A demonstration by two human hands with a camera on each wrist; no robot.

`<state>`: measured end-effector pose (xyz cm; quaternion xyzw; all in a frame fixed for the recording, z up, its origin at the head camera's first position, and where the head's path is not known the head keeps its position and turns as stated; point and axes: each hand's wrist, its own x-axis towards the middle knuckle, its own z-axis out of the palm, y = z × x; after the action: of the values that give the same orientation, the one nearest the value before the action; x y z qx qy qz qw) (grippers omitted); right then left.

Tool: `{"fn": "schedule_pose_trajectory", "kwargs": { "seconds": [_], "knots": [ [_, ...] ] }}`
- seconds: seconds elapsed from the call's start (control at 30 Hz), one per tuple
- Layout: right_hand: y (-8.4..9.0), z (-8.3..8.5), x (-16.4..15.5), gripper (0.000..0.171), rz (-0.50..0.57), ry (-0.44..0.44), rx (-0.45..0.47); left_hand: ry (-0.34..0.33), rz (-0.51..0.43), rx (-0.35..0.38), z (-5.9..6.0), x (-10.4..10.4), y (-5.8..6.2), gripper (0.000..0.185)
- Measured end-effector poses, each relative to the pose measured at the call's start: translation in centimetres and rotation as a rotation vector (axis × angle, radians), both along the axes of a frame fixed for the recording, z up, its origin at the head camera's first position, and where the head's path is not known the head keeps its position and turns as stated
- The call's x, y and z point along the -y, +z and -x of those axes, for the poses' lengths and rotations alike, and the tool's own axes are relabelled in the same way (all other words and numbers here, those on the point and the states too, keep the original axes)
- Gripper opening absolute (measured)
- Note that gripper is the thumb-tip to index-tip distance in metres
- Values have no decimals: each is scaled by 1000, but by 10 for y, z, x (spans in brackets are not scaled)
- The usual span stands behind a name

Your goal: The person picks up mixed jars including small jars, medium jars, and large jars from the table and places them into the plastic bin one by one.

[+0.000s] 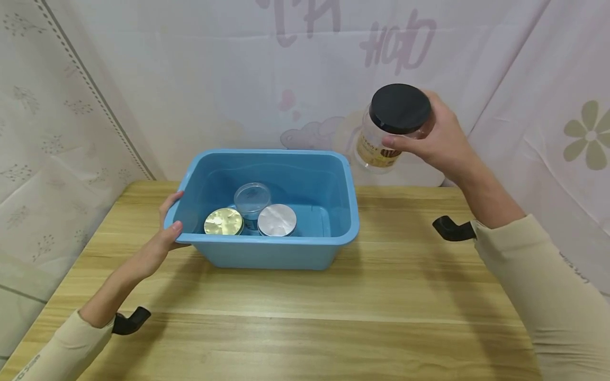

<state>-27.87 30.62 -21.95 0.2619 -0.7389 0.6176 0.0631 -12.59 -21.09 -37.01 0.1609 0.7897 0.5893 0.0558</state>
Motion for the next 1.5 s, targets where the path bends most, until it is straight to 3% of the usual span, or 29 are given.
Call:
{"fn": "schedule_pose_trajectory", "kwargs": {
  "seconds": [0.37,0.83,1.13,1.5],
  "knots": [
    [20,-1,10,82,-121,-46,-60,-4,3,-2,0,1,0,64],
    [35,-4,33,74,95,91,-85,2,18,2,-1,0,0,65],
    [39,-5,42,73,40,101,-130,-1,11,-5,0,-1,0,65],
    [41,-6,63,74,10,163,-109,11,20,7,-1,-1,1,66]
  ]
}}
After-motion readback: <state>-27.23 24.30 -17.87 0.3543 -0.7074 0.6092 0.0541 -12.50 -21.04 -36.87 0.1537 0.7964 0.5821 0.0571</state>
